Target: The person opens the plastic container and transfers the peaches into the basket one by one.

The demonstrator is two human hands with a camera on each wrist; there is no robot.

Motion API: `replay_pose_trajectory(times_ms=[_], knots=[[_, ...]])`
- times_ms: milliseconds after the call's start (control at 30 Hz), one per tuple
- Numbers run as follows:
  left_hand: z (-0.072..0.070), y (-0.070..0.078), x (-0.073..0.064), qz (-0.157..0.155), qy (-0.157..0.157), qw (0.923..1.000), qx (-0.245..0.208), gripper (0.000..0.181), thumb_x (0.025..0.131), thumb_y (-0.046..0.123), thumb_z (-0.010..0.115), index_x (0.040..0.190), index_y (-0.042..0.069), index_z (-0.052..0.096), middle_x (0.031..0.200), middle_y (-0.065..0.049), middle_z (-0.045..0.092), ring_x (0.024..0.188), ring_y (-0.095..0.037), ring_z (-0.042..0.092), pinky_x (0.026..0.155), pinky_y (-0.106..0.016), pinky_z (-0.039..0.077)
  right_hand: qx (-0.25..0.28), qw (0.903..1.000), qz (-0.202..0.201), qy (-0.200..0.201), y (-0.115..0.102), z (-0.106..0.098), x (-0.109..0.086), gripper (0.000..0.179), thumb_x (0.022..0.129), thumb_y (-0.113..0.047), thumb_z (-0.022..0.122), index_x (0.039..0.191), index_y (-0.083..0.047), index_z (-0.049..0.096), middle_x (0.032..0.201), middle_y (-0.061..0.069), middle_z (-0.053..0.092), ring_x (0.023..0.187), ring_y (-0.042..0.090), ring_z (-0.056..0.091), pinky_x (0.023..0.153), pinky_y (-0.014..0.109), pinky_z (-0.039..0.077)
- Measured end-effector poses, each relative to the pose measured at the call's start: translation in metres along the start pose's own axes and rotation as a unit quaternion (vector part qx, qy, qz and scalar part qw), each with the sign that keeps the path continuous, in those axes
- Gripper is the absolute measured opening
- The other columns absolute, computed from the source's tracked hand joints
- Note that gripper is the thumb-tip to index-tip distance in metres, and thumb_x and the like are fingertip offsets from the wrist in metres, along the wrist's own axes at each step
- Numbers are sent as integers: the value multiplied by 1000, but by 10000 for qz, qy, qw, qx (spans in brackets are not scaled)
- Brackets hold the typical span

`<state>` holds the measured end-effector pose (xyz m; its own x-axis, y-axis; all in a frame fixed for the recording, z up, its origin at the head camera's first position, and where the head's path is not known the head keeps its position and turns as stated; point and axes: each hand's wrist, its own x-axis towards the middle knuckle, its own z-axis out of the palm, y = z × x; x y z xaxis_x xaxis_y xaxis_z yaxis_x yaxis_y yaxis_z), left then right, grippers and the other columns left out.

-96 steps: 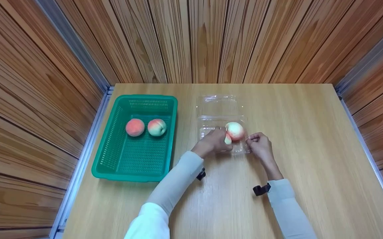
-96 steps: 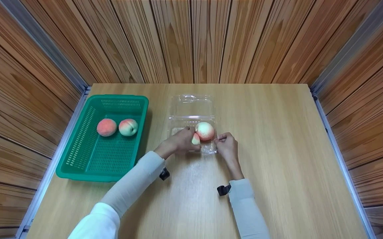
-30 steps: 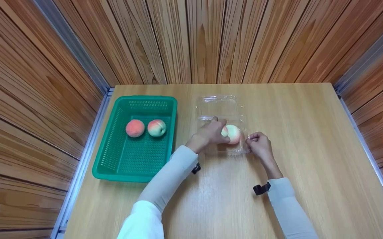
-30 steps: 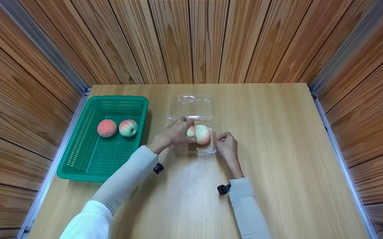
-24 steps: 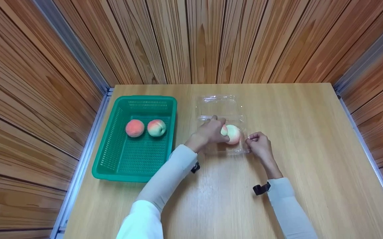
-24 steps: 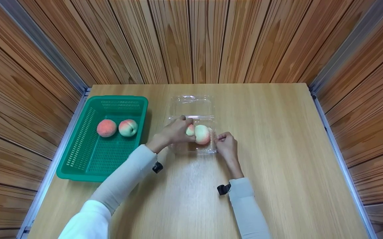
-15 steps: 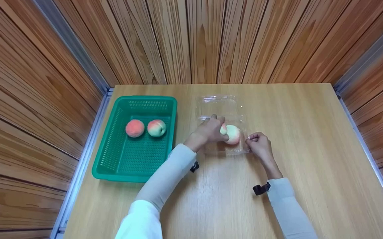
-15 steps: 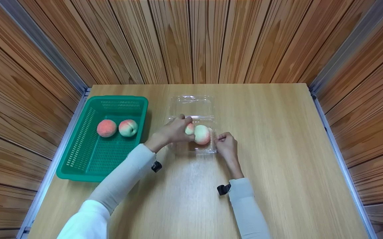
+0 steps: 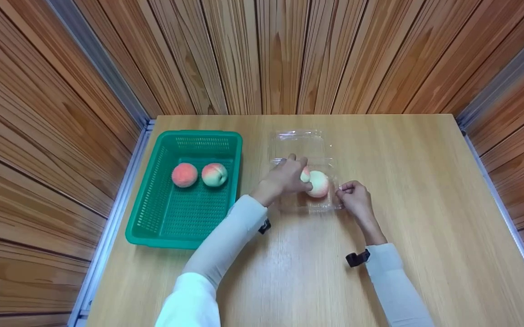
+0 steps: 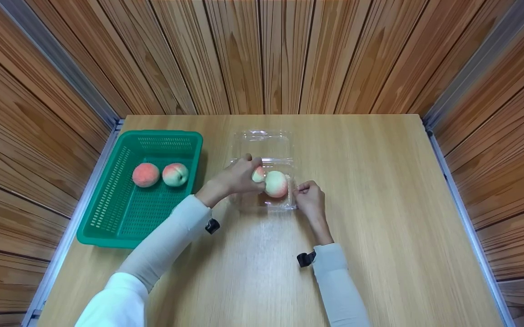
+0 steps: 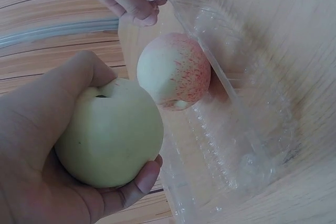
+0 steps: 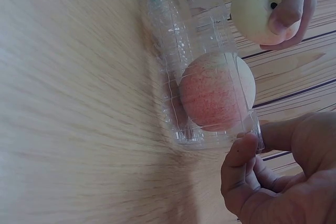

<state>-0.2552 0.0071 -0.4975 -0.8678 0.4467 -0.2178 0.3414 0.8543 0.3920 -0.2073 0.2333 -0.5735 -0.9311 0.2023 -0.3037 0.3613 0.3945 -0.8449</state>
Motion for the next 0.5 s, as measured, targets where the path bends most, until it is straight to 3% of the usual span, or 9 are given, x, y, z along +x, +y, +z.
replay_pose_trajectory(times_ms=[500], knots=[[-8, 0, -2, 23, 50, 9998, 180, 65, 94, 44, 77, 147, 14, 56, 135, -14, 62, 114, -28, 67, 98, -43, 59, -153, 9998, -49, 81, 1, 0, 0, 20, 96, -6, 66, 112, 6, 62, 90, 4, 61, 73, 9, 56, 57, 18, 48]])
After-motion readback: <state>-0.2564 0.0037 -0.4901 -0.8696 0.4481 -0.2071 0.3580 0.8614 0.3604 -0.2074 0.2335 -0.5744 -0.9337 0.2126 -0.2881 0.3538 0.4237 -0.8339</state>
